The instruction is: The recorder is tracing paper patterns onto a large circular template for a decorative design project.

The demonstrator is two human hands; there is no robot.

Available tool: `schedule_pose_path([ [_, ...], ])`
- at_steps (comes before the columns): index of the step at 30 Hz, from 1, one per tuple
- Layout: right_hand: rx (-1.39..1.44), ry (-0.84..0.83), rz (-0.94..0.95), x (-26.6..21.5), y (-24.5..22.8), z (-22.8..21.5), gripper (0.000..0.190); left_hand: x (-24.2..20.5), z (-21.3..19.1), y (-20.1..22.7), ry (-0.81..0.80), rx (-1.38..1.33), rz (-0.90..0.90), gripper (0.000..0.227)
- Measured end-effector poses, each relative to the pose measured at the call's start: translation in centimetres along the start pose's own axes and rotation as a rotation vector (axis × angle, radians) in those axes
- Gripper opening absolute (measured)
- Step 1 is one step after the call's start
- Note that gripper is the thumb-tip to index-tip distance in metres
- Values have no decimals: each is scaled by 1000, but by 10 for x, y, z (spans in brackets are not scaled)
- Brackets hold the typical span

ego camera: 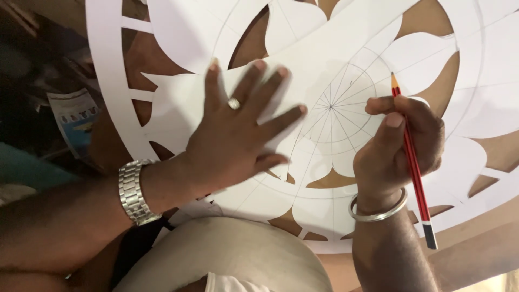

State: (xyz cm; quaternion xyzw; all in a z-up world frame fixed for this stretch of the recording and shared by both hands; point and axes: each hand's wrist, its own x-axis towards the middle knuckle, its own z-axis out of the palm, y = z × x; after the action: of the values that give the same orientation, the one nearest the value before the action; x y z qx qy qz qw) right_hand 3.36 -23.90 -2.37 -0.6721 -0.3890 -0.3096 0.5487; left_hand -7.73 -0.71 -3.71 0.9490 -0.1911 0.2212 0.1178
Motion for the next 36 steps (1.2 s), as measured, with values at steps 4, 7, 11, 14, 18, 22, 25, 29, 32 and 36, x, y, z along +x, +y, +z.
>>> schedule_pose_path([
  [4,-68,-50,10,-1,-5,-2,18,5,-11,-3,135,-25,-145,94],
  [7,-120,-72,34,1,-9,-2,18,11,-20,-6,194,-41,-193,96],
  [11,-132,-78,42,2,-11,-2,18,20,-24,-14,287,-81,-218,88],
  [14,-54,-9,39,7,-13,4,18,25,-30,-21,309,-138,-244,66],
  [18,-72,-22,54,3,-9,-2,18,22,-25,-30,323,-169,-225,44],
  [22,-116,-80,37,5,-10,-2,18,16,-13,-31,358,-238,-210,37],
  [25,-235,-133,49,8,-19,-3,18,11,-10,-18,347,-181,-204,42],
  [29,-274,-169,-6,13,-24,2,18,6,-15,10,288,37,-189,64],
  [32,-306,-184,-37,14,-22,1,19,-3,-14,23,255,71,-165,80],
  [36,-307,-179,-11,10,-22,1,21,-7,-14,28,198,46,-175,96],
])
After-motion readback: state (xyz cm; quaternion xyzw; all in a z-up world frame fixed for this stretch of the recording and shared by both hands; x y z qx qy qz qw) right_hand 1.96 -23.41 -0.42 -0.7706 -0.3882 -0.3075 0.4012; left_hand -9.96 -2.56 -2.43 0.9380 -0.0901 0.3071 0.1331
